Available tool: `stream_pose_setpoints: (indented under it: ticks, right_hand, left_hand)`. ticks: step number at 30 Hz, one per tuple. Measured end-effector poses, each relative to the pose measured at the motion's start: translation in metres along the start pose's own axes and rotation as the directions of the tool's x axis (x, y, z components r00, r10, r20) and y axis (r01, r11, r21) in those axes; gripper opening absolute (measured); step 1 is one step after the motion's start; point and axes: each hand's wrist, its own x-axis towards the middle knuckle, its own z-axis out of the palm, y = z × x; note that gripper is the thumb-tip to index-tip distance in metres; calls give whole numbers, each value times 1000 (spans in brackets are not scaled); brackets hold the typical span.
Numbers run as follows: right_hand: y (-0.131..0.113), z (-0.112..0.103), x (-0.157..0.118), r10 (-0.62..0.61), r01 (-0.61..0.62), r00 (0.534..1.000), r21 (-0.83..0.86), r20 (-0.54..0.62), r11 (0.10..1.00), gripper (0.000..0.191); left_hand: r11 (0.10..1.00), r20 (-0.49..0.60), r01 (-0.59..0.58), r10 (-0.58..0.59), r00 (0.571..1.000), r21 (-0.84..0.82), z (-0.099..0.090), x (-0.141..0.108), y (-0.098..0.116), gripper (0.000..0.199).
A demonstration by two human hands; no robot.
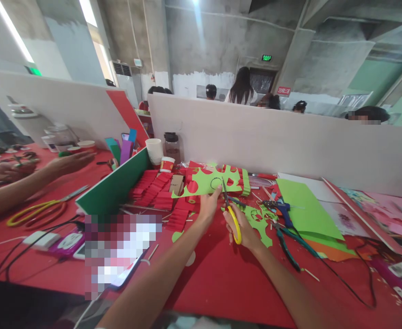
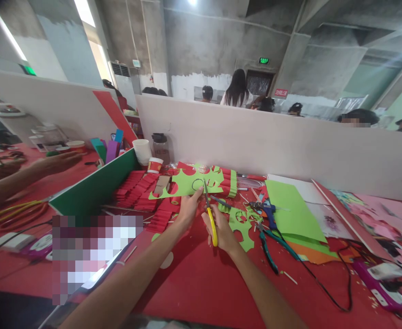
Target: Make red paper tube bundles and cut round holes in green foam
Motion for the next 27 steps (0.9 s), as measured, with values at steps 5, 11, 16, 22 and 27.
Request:
stream_pose_setpoints:
  ticks: [5,11,16,22,27]
  right_hand:
    - [1,2,0,11,-11,1000,-27,-16,1000,41]
    - [4,3,1,69,-69,998,8,-4,998,46]
    - [7,-1,0,75,-75,997,-2,-7,997,44]
    - [8,-5,-1,53,-54,998,-29,-37,998,43]
    - [5,-3,0,29,-29,998,0,-47,1000,44]
  left_hand:
    - [993,47,-83,79,996,80,-4,4,-3,46]
    - [984,59,-112,104,993,137,-8,9,-8,49]
    - [968,130,-177,155,979,178,-4,5,-8,49]
    - [957,180,-193,155,972,219,-2,1,-10,50]
    - [957,180,-182,142,973,225,-2,1,-8,52]
